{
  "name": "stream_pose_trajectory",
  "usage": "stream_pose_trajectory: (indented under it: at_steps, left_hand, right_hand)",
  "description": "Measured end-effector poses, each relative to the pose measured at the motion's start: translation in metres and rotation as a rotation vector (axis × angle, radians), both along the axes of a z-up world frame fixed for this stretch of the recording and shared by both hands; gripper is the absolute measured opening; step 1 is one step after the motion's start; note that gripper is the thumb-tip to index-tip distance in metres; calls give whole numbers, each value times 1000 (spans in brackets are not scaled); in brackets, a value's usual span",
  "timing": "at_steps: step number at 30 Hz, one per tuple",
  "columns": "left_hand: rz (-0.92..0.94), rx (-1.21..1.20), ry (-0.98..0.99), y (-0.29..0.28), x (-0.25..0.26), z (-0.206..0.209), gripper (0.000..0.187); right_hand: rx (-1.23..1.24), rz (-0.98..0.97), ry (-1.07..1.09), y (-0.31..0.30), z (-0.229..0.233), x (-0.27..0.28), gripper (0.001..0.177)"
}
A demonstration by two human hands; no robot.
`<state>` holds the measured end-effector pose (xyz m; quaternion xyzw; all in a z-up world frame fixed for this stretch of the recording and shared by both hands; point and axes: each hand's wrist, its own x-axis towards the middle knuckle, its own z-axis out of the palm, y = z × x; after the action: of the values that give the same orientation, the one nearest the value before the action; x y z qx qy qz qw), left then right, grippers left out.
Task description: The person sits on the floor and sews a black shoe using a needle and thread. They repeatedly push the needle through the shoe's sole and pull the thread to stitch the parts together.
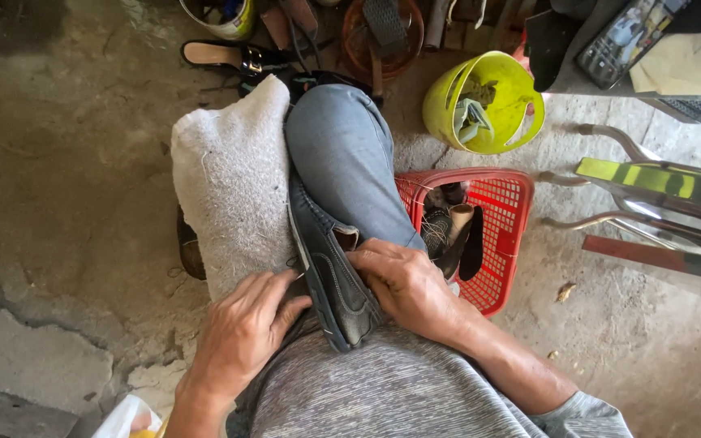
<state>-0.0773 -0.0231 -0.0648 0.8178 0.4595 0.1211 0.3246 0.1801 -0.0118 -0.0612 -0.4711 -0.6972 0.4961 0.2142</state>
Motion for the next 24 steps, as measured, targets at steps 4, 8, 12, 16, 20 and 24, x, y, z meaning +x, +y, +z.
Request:
stream_pose_trajectory:
  at_steps: [4, 8, 12, 16, 20, 24]
  left_hand:
    - [65, 127, 226, -10, -5, -4, 43]
    - [414, 31, 520, -46, -47, -19, 68]
    - [547, -182, 657, -91, -106, -24, 74]
    - [489, -28, 530, -79, -84, -24, 70]
    - [484, -155, 148, -44, -45, -2, 61]
    - [492, -449, -260, -23, -28, 7, 48]
  right_hand:
    - [-56, -1, 5, 3, -1, 0, 26]
    - [-21, -40, 38, -2, -7, -1, 22]
    - [79, -18, -44, 8, 0, -9, 22]
    - [13, 99, -100, -10, -19, 5, 12]
    - [-182, -41, -102, -34, -29, 55, 19]
    - [-280, -155, 101, -40, -21, 81, 22]
